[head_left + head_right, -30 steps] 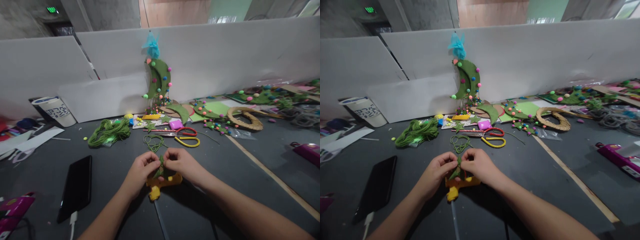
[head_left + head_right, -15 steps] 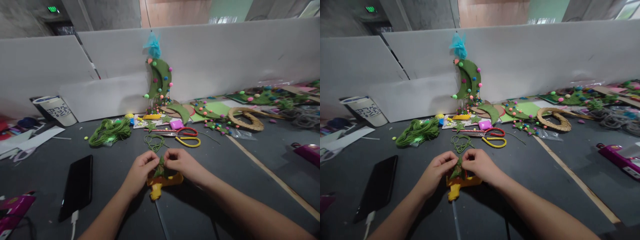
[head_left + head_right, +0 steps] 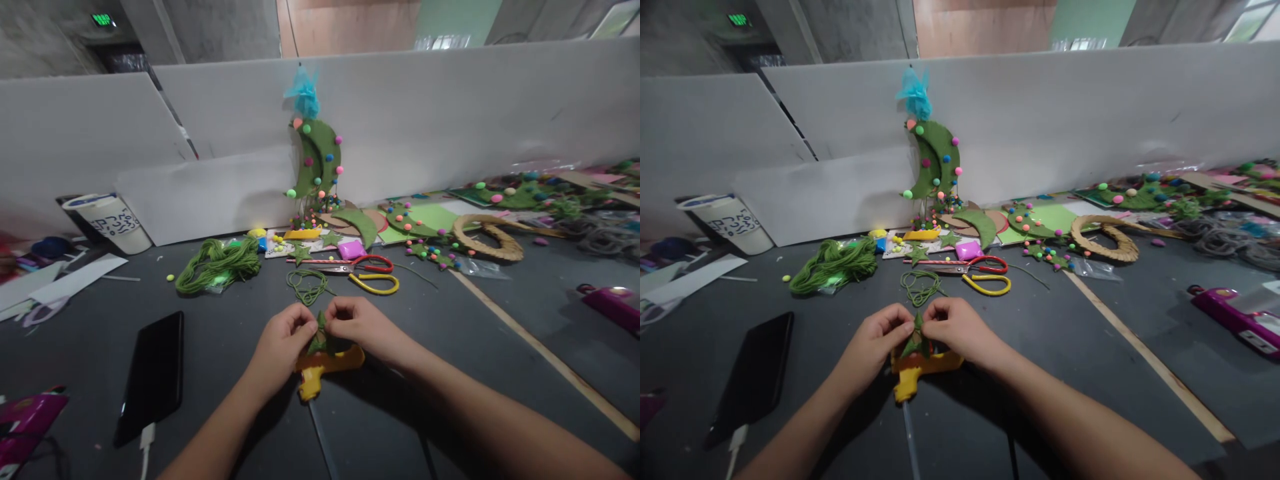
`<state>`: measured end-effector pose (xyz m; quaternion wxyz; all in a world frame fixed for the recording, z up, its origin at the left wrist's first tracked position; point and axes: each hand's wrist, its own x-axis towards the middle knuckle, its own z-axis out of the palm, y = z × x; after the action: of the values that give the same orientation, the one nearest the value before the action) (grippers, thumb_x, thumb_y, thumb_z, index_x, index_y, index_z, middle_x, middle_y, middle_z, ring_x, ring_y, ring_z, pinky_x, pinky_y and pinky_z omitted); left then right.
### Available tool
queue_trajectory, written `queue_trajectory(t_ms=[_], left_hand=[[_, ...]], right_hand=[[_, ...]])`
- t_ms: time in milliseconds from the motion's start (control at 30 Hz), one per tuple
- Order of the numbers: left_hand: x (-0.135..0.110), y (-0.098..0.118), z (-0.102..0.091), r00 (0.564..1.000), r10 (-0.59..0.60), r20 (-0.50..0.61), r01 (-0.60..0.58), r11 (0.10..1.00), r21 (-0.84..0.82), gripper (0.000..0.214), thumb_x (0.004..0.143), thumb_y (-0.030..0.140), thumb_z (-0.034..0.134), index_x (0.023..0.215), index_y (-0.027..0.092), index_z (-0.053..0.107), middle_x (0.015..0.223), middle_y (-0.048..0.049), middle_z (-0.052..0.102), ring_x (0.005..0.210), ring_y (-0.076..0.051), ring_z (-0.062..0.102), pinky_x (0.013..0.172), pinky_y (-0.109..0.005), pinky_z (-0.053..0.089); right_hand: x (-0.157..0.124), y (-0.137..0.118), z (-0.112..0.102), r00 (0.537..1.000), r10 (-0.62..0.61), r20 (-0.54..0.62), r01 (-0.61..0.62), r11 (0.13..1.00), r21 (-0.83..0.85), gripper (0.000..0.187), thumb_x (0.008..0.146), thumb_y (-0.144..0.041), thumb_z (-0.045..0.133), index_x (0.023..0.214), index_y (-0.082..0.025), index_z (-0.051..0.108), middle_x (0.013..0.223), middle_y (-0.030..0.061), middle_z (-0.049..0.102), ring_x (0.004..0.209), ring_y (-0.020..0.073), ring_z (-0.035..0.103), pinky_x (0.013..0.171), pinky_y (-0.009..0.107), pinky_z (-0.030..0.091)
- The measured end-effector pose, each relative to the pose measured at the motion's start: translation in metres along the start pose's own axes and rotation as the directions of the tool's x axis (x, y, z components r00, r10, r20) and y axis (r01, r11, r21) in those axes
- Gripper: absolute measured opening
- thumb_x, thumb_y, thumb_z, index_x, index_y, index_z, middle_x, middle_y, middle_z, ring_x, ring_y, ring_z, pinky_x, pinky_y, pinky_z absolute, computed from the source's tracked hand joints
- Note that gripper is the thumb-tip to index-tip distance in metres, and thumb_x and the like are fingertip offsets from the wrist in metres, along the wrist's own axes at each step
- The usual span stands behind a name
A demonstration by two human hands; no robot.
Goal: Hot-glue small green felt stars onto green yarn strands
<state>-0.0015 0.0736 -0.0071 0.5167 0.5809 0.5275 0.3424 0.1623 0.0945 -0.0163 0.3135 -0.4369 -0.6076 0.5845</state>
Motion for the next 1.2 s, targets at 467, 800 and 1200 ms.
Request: queue_trajectory(t_ms=[467,800,1200], left_hand=[[0.0009,0.0036,-0.0045,0.999,-0.001,0.032,0.002,1.0,-0.004,0.015,0.074,0.029,0.055,0.07,0.015,0.054,0.06,0.0025,0.047,0.055,-0.01,0.042,0.052,-0.022,0.033],[0.0007,0.0001,-0.0053,0.997,-0.022,0.078,0.029,0.996,-0.081,0.007,0.071,0.021,0.055,0.068,0.015,0.053,0.057,0.0039,0.047,0.053,-0.008,0.043,0.051,-0.021,0.032],[0.0009,0.0042,-0.0037,0.992,-0.069,0.107,0.074,0.996,-0.045,0.012,0.068,0.024,0.06,0.065,0.015,0.052,0.057,0.0036,0.05,0.051,-0.008,0.044,0.049,-0.021,0.034]], right_hand=[[-0.0004,-0.0054,-0.0017,1.0,0.017,-0.003,-0.017,0.999,0.043,0.002,0.063,-0.015,0.052,0.065,-0.015,0.054,0.057,-0.0045,0.047,0.053,0.0075,0.04,0.052,0.021,0.031],[-0.0026,-0.0032,-0.0014,1.0,0.011,0.021,-0.011,1.0,-0.007,0.004,0.063,-0.014,0.051,0.065,-0.015,0.054,0.057,-0.0049,0.046,0.052,0.0074,0.039,0.051,0.02,0.03],[-0.0032,-0.0065,-0.0035,0.999,0.011,0.045,-0.01,1.0,-0.024,0.002,0.062,-0.014,0.052,0.063,-0.016,0.053,0.055,-0.0049,0.047,0.052,0.0076,0.041,0.049,0.02,0.03]])
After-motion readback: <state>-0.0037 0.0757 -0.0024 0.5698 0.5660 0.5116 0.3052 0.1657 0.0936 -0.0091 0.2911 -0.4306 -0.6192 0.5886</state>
